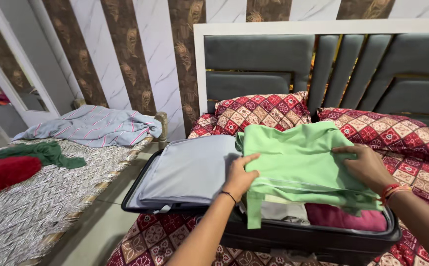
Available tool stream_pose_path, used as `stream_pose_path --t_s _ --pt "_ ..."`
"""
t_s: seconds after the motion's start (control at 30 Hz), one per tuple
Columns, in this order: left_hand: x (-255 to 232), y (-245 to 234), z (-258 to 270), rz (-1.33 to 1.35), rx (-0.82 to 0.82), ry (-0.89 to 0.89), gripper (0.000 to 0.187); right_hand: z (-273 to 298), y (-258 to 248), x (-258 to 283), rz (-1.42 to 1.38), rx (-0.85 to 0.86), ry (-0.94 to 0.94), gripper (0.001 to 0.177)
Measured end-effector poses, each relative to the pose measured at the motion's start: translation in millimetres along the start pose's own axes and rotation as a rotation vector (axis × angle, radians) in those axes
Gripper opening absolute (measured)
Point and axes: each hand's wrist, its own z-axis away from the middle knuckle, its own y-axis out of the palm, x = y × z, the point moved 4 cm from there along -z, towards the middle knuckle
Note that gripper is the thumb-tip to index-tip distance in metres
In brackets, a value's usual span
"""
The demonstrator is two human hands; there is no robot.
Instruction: The person folds several garments on a bed and places them into an open suitcase. Items include a light green garment, dark green pants, a patterned green dress, and a white top. The person arranges the folded clothes neatly inside the suitcase.
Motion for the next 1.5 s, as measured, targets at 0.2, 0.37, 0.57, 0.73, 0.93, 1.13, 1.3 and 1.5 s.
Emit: stream_pose_path --t_s 0.2,0.37,0.57,0.73,0.93,1.13,1.3,1.5 --pt "38.2 15.1 -22.2 -0.427 0.008 -0.002 0.05 25.7 58.8 -32.4 0.102 0.283 0.39 0.043" --pt "28.3 35.3 -2.0 -0.663 0.167 -0.123 0.043 36.7 100.5 -67.0 -0.03 0.119 0.018 0.051" --pt "6.4 35.4 11.8 -0.689 0.204 -0.158 0.047 30.7 99.7 -73.1 -0.044 0.186 0.074 0.06" --pt "1.9 33.5 43.9 -0.465 0.007 -0.181 0.066 2.6 67.8 -20.9 0.174 0.089 0.019 0.064" --pt "14.7 69.7 106.9 -0.153 -0.051 -0.213 0.091 -38.4 75.7 40.0 0.276 -0.156 -0.226 0.048" --pt "4.4 81.1 132.8 -0.187 0.327 -0.104 0.092 -70.2 132.4 52.0 0.258 0.015 -0.394 0.044" --pt "-27.1 44.3 117.9 -0.486 0.541 -0.31 0.077 -47.9 155.7 44.7 0.361 0.184 -0.43 0.075" --pt "-60.0 37.1 75.5 -0.856 0.257 0.59 0.102 -37.9 129.1 14.4 0.547 0.183 -0.112 0.11"
